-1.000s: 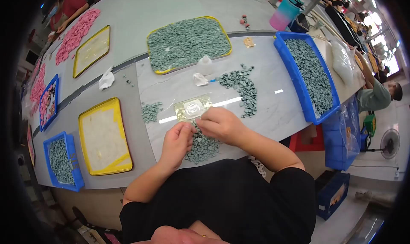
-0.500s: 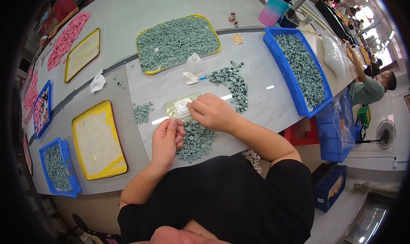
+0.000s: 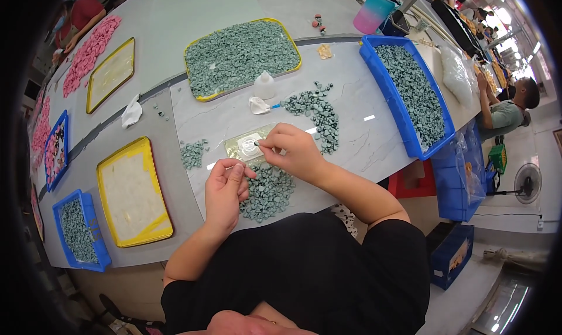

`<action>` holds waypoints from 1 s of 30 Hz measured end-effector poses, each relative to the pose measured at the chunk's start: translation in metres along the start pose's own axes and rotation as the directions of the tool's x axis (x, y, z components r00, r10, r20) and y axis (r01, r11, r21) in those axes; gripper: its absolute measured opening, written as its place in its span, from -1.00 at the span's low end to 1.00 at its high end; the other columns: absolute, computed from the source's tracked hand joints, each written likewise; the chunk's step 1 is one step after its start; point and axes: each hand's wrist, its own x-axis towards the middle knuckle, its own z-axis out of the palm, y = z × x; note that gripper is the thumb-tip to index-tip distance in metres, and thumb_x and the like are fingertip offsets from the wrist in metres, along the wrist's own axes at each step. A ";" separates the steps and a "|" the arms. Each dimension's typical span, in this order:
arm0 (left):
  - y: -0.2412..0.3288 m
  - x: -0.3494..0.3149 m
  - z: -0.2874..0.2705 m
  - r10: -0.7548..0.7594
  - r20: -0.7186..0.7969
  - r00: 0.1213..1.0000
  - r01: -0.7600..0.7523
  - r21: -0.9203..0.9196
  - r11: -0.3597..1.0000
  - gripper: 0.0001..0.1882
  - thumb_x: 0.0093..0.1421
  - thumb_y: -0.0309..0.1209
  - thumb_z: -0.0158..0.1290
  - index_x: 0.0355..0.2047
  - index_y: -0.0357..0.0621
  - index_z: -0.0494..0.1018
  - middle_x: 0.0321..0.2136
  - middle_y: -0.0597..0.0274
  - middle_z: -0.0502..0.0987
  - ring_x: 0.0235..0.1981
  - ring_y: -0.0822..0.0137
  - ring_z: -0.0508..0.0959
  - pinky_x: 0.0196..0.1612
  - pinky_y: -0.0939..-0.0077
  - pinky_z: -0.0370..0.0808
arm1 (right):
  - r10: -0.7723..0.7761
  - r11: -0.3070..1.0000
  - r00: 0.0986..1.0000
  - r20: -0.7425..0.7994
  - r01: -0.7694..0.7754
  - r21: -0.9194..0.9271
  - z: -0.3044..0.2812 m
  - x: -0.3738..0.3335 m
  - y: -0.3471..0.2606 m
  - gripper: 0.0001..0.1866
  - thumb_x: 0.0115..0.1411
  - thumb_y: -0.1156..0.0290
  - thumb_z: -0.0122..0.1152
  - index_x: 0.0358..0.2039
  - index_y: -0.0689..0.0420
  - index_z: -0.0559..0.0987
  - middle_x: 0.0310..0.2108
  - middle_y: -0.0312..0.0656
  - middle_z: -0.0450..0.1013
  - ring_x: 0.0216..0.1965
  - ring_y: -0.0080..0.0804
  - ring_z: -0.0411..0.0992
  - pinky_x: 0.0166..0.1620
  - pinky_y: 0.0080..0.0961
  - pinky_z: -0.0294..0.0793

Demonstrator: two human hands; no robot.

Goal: Packing small green plastic components into a transparent plastic bag on a factory workbench.

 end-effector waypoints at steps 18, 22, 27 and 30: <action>-0.002 0.004 -0.005 -0.167 0.038 0.985 0.171 -0.146 0.974 -0.81 0.27 -0.32 -0.17 -0.45 -0.13 0.24 -0.66 0.46 0.17 -0.72 0.64 0.06 -0.69 0.74 0.00 | -0.014 0.996 1.000 0.013 0.013 0.083 0.007 -0.008 -0.014 -0.85 -0.09 0.60 0.25 -0.44 0.26 0.52 -0.55 -0.28 0.38 -0.58 -0.55 0.32 -0.52 -0.66 0.29; 0.000 0.004 -0.004 -0.244 0.033 0.969 0.246 -0.171 0.954 -0.77 0.28 -0.26 -0.20 -0.47 -0.08 0.21 -0.68 0.50 0.11 -0.73 0.64 0.05 -0.69 0.74 -0.02 | -0.378 0.923 0.924 -0.051 0.372 -0.102 0.016 -0.012 -0.009 -0.76 -0.20 0.63 0.28 -0.42 0.26 0.54 -0.56 -0.23 0.37 -0.59 -0.43 0.33 -0.55 -0.59 0.29; -0.003 0.004 -0.009 -0.243 0.070 0.968 0.252 -0.183 0.950 -0.77 0.28 -0.26 -0.20 -0.47 -0.08 0.21 -0.68 0.50 0.12 -0.73 0.64 0.05 -0.70 0.73 -0.02 | -0.517 0.816 0.854 0.057 0.512 -0.268 0.016 -0.014 -0.012 -0.71 -0.27 0.57 0.28 -0.41 0.27 0.54 -0.53 -0.25 0.37 -0.57 -0.40 0.35 -0.53 -0.52 0.32; -0.004 0.003 -0.009 -0.242 0.084 0.967 0.254 -0.182 0.950 -0.77 0.28 -0.26 -0.20 -0.47 -0.08 0.21 -0.68 0.50 0.12 -0.73 0.65 0.05 -0.70 0.73 -0.02 | -0.561 0.773 0.826 0.057 0.548 -0.320 0.020 -0.016 -0.010 -0.70 -0.26 0.53 0.26 -0.40 0.28 0.54 -0.52 -0.23 0.37 -0.56 -0.40 0.35 -0.52 -0.52 0.32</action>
